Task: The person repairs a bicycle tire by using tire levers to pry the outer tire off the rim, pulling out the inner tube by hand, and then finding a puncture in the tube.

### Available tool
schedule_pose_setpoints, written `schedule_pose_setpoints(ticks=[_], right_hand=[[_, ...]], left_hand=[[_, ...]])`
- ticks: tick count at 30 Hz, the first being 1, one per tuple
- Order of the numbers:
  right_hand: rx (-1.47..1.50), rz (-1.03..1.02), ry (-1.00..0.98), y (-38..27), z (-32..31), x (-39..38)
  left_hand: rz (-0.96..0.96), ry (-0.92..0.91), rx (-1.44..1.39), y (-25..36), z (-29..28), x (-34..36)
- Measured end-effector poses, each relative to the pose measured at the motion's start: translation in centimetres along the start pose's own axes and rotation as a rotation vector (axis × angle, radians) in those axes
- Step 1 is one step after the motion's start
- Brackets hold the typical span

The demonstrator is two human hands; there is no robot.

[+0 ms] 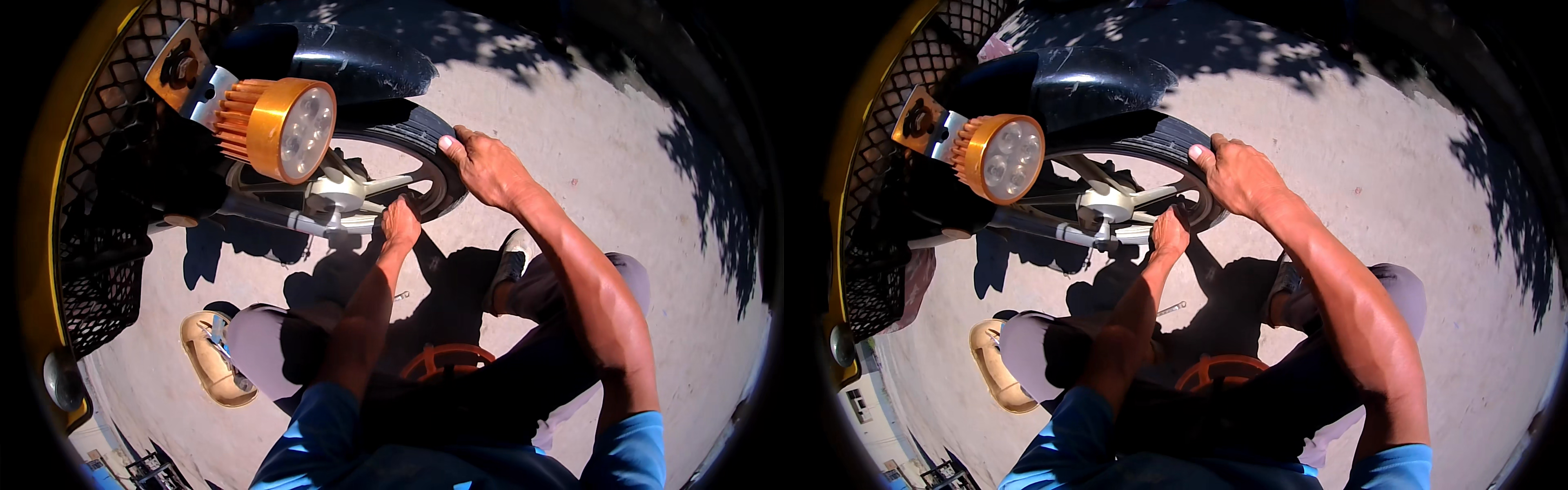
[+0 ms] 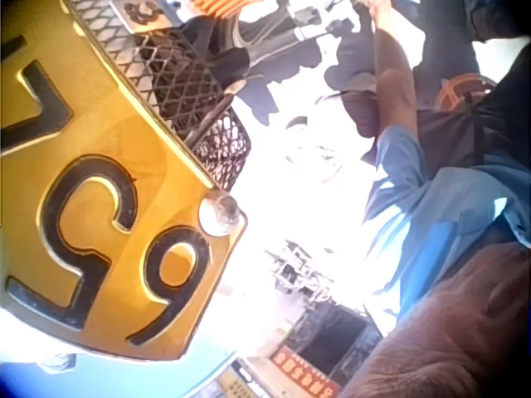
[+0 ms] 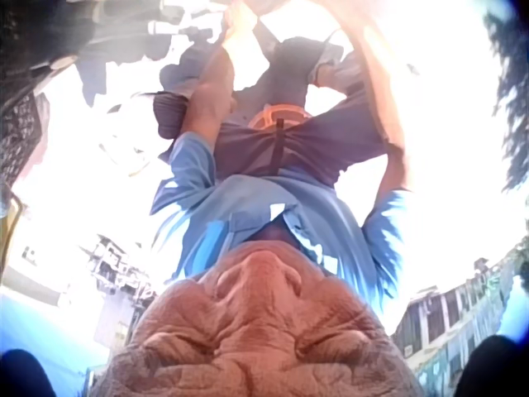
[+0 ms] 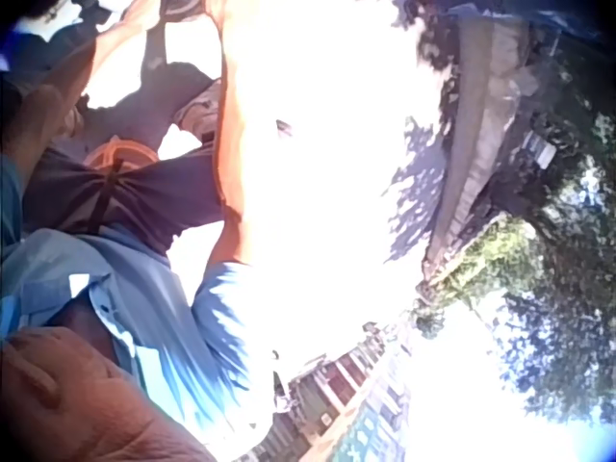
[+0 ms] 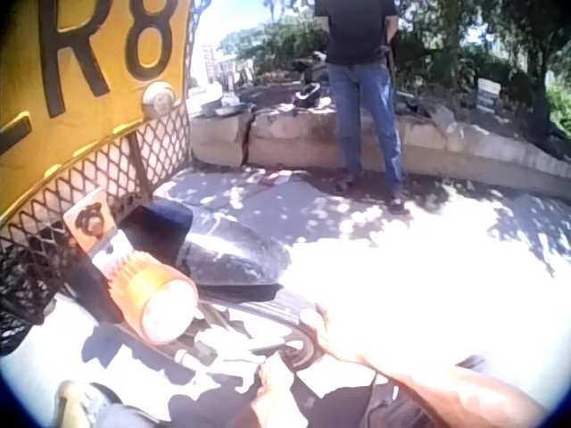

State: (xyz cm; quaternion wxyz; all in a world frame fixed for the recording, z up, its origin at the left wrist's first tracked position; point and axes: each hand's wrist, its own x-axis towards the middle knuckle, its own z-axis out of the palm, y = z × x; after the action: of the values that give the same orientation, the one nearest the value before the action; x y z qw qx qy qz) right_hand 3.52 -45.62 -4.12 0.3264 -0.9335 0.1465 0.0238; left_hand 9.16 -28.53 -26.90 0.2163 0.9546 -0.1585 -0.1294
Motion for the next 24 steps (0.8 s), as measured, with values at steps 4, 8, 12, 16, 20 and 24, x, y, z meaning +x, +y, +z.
schedule_pose_setpoints(ticks=[4,8,12,16,20,24], right_hand=[[0.026,0.001,0.024,-0.6,0.1,-0.2],[0.320,-0.037,0.023,2.8,2.4,1.0],[0.852,0.316,-0.021,9.3,5.5,1.0],[1.495,0.582,0.285,13.3,17.1,1.1],[1.793,0.480,0.298,7.2,21.9,3.2],[1.733,0.511,0.457,11.5,21.6,3.7]], left_hand=[[-0.545,-0.099,-0.920,-2.1,1.1,-0.3],[-0.952,0.148,-1.781,-9.5,1.1,-3.9],[-0.850,0.438,-2.232,-13.2,-3.0,-4.8],[-0.605,-0.110,-2.650,-14.2,-7.5,-2.7],[0.254,0.256,-1.375,-23.5,-4.6,-3.5],[-0.620,0.103,-2.235,-13.5,-5.9,-1.1]])
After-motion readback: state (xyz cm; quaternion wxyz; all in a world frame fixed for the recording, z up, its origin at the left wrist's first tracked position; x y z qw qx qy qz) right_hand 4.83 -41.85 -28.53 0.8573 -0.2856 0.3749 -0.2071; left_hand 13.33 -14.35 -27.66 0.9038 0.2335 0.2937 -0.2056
